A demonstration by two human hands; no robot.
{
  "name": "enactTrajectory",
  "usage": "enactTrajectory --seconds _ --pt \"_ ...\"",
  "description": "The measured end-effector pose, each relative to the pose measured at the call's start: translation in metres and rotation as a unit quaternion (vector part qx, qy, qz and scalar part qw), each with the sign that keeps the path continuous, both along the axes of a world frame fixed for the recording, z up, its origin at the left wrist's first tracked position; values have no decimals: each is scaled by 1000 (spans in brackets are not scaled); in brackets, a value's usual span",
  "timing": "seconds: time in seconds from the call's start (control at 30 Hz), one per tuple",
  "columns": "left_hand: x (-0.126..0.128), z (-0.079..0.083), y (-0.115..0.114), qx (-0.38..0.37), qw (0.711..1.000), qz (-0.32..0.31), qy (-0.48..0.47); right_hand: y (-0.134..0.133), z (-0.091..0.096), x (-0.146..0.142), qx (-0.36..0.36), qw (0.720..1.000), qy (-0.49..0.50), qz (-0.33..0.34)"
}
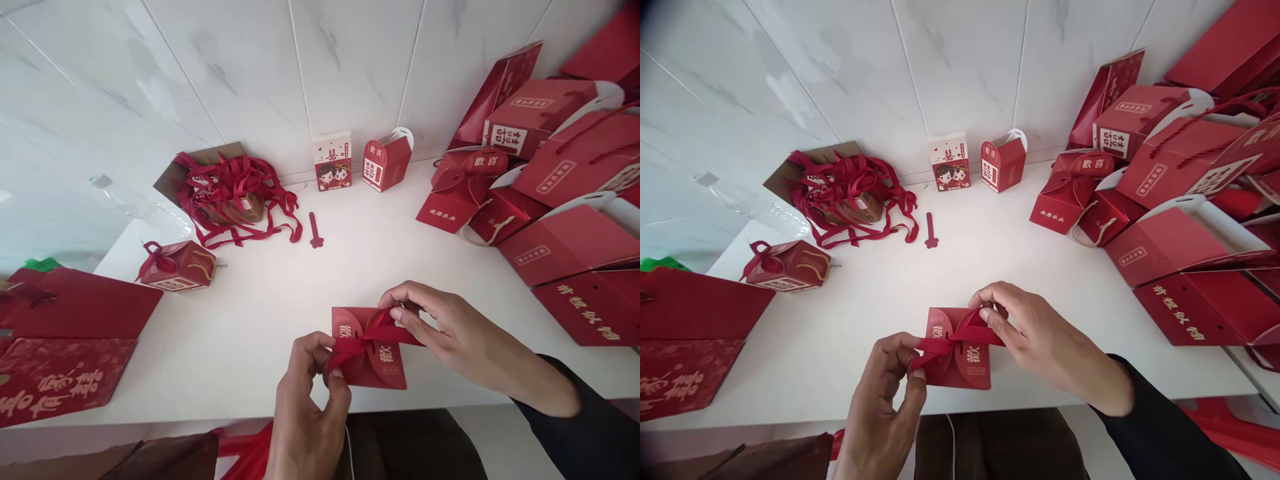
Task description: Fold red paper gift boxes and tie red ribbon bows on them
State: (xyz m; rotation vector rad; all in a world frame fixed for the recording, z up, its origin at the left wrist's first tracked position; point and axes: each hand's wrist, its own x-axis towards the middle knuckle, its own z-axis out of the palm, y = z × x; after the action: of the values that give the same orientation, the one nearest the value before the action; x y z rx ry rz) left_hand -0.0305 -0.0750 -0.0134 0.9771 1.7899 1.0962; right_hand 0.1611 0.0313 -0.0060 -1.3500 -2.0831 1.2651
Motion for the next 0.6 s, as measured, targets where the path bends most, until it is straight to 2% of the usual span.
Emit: enactTrajectory --seconds 0.1,0.23,0.37,0.47,0.53,0.6 --pt "-2 0 1 -5 999 4 -42 0 -2 2 -1 1000 4 15" --pt "-8 -2 0 7 999 0 -54 -1 -4 4 -13 1000 -2 6" --pt "-25 -10 -8 85 995 -18 -45 4 -10 10 -40 998 40 -32" --pt "-36 -22 -12 61 995 -77 5 7 -27 16 -57 993 68 -82" --pt "-38 -31 -11 22 988 -151 35 5 -44 23 -53 988 72 -127" --pt "-37 -40 -5 38 970 -237 41 1 -66 31 -46 983 72 -162"
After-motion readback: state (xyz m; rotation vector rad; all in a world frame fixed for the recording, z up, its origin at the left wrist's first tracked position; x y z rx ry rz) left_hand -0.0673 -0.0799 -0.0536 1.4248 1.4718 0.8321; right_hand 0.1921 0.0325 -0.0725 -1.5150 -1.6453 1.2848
